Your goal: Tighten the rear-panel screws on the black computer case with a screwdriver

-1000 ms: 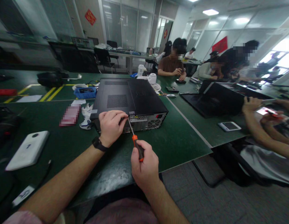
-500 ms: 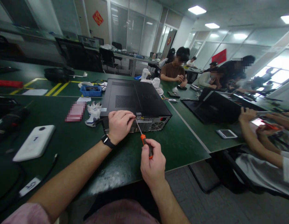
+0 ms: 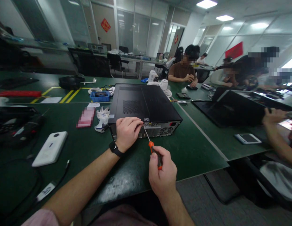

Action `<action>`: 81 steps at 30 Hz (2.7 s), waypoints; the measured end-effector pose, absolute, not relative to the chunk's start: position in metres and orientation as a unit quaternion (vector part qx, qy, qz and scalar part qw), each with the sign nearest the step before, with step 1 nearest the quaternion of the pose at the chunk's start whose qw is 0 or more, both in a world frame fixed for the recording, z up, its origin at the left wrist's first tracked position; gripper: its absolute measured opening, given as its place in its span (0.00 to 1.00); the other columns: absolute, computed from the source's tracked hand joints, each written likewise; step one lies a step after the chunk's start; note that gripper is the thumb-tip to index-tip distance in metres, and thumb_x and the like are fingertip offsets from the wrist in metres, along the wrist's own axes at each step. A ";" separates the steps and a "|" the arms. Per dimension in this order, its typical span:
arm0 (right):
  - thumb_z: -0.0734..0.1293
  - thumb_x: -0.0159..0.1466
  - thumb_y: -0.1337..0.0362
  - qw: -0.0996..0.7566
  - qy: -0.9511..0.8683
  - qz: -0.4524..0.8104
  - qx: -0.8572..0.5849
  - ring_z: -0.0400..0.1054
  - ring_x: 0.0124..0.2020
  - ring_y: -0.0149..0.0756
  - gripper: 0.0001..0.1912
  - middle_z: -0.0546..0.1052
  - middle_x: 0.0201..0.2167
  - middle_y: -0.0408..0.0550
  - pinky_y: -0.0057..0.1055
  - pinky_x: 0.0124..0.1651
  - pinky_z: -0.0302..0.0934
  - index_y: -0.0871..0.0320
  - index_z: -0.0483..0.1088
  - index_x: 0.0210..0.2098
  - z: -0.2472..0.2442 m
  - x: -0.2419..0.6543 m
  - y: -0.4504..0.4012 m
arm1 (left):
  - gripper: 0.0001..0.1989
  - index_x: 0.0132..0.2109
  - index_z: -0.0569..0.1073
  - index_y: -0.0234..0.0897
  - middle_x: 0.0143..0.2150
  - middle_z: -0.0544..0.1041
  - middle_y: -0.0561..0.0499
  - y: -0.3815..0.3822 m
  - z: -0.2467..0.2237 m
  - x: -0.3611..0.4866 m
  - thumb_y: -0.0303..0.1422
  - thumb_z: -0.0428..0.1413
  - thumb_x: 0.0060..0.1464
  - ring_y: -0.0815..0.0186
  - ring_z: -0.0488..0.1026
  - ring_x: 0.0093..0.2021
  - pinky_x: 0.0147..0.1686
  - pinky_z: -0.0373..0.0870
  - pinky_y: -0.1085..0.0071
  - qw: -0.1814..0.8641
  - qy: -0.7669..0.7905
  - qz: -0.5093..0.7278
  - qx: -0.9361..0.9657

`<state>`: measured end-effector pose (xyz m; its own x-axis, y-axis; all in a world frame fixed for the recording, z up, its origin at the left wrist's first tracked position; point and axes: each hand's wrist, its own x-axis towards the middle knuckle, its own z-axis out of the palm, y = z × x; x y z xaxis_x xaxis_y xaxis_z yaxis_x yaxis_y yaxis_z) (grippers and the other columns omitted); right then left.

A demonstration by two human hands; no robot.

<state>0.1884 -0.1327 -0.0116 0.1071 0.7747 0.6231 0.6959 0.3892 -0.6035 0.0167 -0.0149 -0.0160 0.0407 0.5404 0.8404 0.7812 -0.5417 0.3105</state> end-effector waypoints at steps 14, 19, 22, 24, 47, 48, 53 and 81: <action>0.63 0.72 0.59 0.502 -0.651 0.047 -0.567 0.76 0.26 0.32 0.10 0.80 0.30 0.44 0.28 0.30 0.69 0.55 0.72 0.48 -0.011 0.187 -0.134 | 0.03 0.42 0.79 0.45 0.44 0.84 0.56 -0.013 -0.020 0.015 0.31 0.60 0.66 0.64 0.79 0.46 0.50 0.60 0.58 0.116 -0.444 -0.524 -0.717; 0.62 0.72 0.58 0.509 -0.638 0.074 -0.573 0.75 0.26 0.32 0.11 0.80 0.31 0.45 0.30 0.31 0.69 0.56 0.71 0.48 -0.007 0.178 -0.134 | 0.04 0.43 0.80 0.45 0.45 0.84 0.53 -0.014 -0.017 0.012 0.33 0.59 0.66 0.61 0.78 0.48 0.51 0.60 0.57 0.095 -0.455 -0.510 -0.724; 0.62 0.72 0.57 0.506 -0.646 0.070 -0.567 0.75 0.27 0.33 0.12 0.80 0.32 0.46 0.30 0.32 0.69 0.56 0.71 0.48 -0.003 0.177 -0.134 | 0.04 0.42 0.80 0.46 0.46 0.84 0.52 -0.015 -0.015 0.011 0.33 0.60 0.65 0.60 0.78 0.48 0.51 0.61 0.56 0.079 -0.462 -0.501 -0.727; 0.62 0.72 0.58 0.504 -0.649 0.070 -0.566 0.75 0.28 0.33 0.11 0.81 0.33 0.47 0.30 0.32 0.69 0.56 0.71 0.48 -0.002 0.178 -0.134 | 0.04 0.42 0.81 0.46 0.46 0.84 0.52 -0.016 -0.015 0.012 0.33 0.60 0.65 0.60 0.78 0.48 0.51 0.61 0.56 0.075 -0.466 -0.500 -0.726; 0.63 0.70 0.62 0.512 -0.647 0.053 -0.563 0.77 0.26 0.33 0.09 0.81 0.31 0.44 0.30 0.31 0.71 0.54 0.72 0.47 -0.015 0.187 -0.134 | 0.03 0.46 0.77 0.44 0.45 0.85 0.51 -0.018 -0.014 0.013 0.31 0.59 0.66 0.60 0.81 0.50 0.51 0.61 0.57 0.092 -0.467 -0.500 -0.723; 0.64 0.70 0.62 0.511 -0.646 0.055 -0.564 0.78 0.27 0.33 0.09 0.81 0.31 0.44 0.30 0.31 0.72 0.54 0.72 0.48 -0.015 0.187 -0.135 | 0.03 0.46 0.77 0.44 0.45 0.85 0.51 -0.019 -0.014 0.013 0.31 0.59 0.66 0.60 0.81 0.50 0.51 0.61 0.57 0.090 -0.466 -0.502 -0.723; 0.64 0.70 0.64 0.511 -0.652 0.051 -0.558 0.78 0.27 0.32 0.08 0.80 0.32 0.43 0.29 0.31 0.71 0.54 0.72 0.48 -0.014 0.189 -0.135 | 0.04 0.47 0.77 0.44 0.46 0.85 0.51 -0.017 -0.016 0.013 0.31 0.59 0.66 0.60 0.81 0.51 0.52 0.61 0.57 0.087 -0.468 -0.500 -0.724; 0.63 0.70 0.65 0.510 -0.659 0.068 -0.548 0.77 0.27 0.33 0.09 0.81 0.34 0.45 0.30 0.29 0.69 0.53 0.70 0.49 -0.024 0.192 -0.135 | 0.04 0.46 0.76 0.44 0.45 0.85 0.51 -0.019 -0.016 0.013 0.31 0.59 0.65 0.60 0.81 0.50 0.51 0.62 0.58 0.111 -0.470 -0.498 -0.721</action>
<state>0.1918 -0.1347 -0.0237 0.1216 0.7922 0.5981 0.6532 0.3898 -0.6491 0.0127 -0.0187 -0.0159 0.0633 0.5660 0.8219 0.7880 -0.5338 0.3069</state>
